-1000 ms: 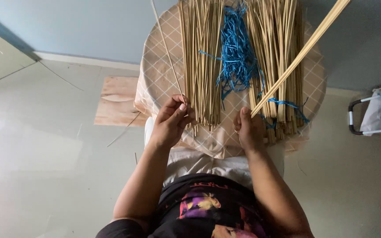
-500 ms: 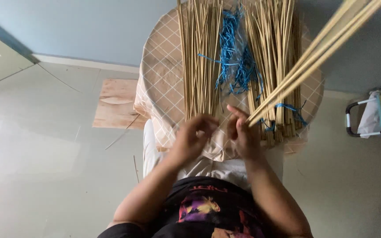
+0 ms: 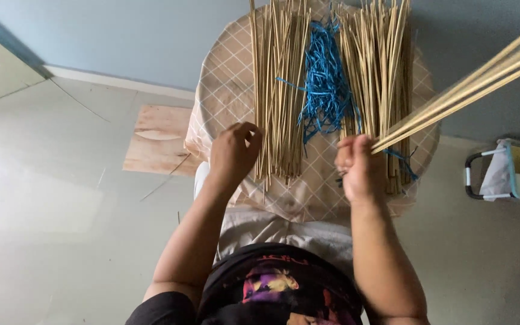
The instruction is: Organizing and bundling bamboo sticks together using ties.
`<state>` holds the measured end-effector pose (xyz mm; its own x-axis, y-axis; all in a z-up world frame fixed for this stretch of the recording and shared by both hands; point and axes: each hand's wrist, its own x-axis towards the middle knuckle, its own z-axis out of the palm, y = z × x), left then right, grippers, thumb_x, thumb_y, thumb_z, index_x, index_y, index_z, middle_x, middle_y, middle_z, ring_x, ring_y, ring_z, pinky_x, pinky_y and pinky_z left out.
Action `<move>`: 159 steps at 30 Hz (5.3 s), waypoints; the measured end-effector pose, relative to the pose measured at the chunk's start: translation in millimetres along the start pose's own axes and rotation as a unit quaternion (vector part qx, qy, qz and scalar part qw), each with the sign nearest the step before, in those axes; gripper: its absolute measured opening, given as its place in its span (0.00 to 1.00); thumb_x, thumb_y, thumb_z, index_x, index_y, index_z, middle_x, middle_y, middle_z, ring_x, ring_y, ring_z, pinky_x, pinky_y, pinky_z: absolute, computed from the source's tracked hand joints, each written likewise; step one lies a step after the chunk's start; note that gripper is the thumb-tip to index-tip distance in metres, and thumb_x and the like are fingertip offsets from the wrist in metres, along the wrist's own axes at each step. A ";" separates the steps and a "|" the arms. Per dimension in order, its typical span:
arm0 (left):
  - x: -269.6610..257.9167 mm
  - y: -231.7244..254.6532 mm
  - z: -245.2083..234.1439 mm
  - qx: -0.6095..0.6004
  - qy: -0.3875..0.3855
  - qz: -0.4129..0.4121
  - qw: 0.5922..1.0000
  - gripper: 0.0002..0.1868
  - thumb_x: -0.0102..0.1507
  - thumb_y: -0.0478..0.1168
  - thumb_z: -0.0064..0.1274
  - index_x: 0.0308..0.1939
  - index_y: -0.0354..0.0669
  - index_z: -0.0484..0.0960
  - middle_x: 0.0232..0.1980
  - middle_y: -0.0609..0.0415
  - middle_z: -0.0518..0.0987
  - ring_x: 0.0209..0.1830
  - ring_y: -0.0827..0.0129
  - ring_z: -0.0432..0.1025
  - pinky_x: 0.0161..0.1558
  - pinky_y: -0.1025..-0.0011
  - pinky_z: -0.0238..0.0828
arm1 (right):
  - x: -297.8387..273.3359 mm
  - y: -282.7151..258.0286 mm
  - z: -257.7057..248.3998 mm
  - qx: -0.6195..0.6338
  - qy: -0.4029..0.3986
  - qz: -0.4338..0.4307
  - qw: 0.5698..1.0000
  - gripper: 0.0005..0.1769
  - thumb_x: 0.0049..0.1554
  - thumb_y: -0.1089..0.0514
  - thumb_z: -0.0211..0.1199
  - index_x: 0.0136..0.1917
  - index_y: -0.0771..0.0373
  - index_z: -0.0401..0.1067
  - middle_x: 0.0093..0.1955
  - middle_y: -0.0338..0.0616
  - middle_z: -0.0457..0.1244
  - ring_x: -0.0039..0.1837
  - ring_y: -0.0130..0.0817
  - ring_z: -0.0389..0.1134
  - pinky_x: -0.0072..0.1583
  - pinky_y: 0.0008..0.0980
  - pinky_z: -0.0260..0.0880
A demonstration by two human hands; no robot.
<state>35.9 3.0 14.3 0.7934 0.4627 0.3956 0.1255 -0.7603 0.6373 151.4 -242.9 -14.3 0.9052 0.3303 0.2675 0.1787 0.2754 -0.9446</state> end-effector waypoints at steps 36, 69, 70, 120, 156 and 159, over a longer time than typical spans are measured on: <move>-36.0 10.1 -53.2 -0.206 -0.042 -0.056 0.976 0.07 0.67 0.41 0.52 0.46 0.44 0.82 0.30 0.52 0.83 0.24 0.67 0.70 0.32 0.70 0.68 | -30.0 22.1 27.7 -0.069 0.008 0.036 0.997 0.23 0.70 0.49 0.49 0.38 0.58 0.72 0.24 0.30 0.49 0.27 0.18 0.50 0.34 0.22 0.51; 47.0 24.2 -148.5 0.078 0.202 0.475 0.853 0.06 0.68 0.28 0.56 0.46 0.38 0.86 0.56 0.37 0.81 0.57 0.39 0.78 0.54 0.50 0.78 | -88.8 -0.1 -21.8 0.173 -0.410 0.203 0.872 0.32 0.63 0.47 0.60 0.71 0.74 0.67 0.33 0.66 0.71 0.22 0.19 0.48 0.27 0.20 0.44; 47.7 26.8 -149.7 0.079 0.201 0.474 0.853 0.06 0.68 0.28 0.56 0.46 0.38 0.86 0.56 0.37 0.81 0.57 0.39 0.78 0.54 0.50 0.78 | -88.5 -10.6 -16.2 0.174 -0.410 0.204 0.872 0.32 0.63 0.47 0.60 0.71 0.74 0.67 0.33 0.66 0.71 0.22 0.19 0.48 0.27 0.20 0.44; -21.6 8.2 -5.8 -0.573 0.027 -0.132 0.809 0.08 0.70 0.33 0.51 0.49 0.28 0.78 0.27 0.51 0.70 0.24 0.73 0.68 0.26 0.77 0.69 | -28.8 27.3 18.7 -0.091 0.035 0.037 0.995 0.23 0.72 0.46 0.49 0.45 0.63 0.73 0.23 0.37 0.54 0.27 0.25 0.57 0.38 0.29 0.59; 14.6 -35.4 34.6 0.084 -0.133 -0.102 0.982 0.15 0.63 0.51 0.51 0.44 0.51 0.87 0.37 0.51 0.84 0.43 0.49 0.80 0.45 0.51 0.78 | -32.9 34.4 34.4 -0.294 0.009 0.056 0.954 0.26 0.65 0.35 0.57 0.32 0.49 0.73 0.20 0.31 0.55 0.27 0.29 0.59 0.36 0.27 0.58; 21.7 -41.3 35.6 0.084 -0.132 -0.147 0.977 0.17 0.63 0.54 0.49 0.41 0.50 0.86 0.35 0.48 0.84 0.41 0.46 0.80 0.45 0.48 0.78 | -38.3 43.6 30.0 -0.267 0.002 0.044 0.963 0.24 0.67 0.40 0.55 0.34 0.53 0.72 0.21 0.36 0.55 0.29 0.31 0.58 0.37 0.30 0.59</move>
<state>69.2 28.2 -26.9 0.8319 0.5548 0.0131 0.4490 -0.6867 0.5717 112.9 -216.5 -60.0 0.9274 0.3266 0.1825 0.2727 -0.2563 -0.9273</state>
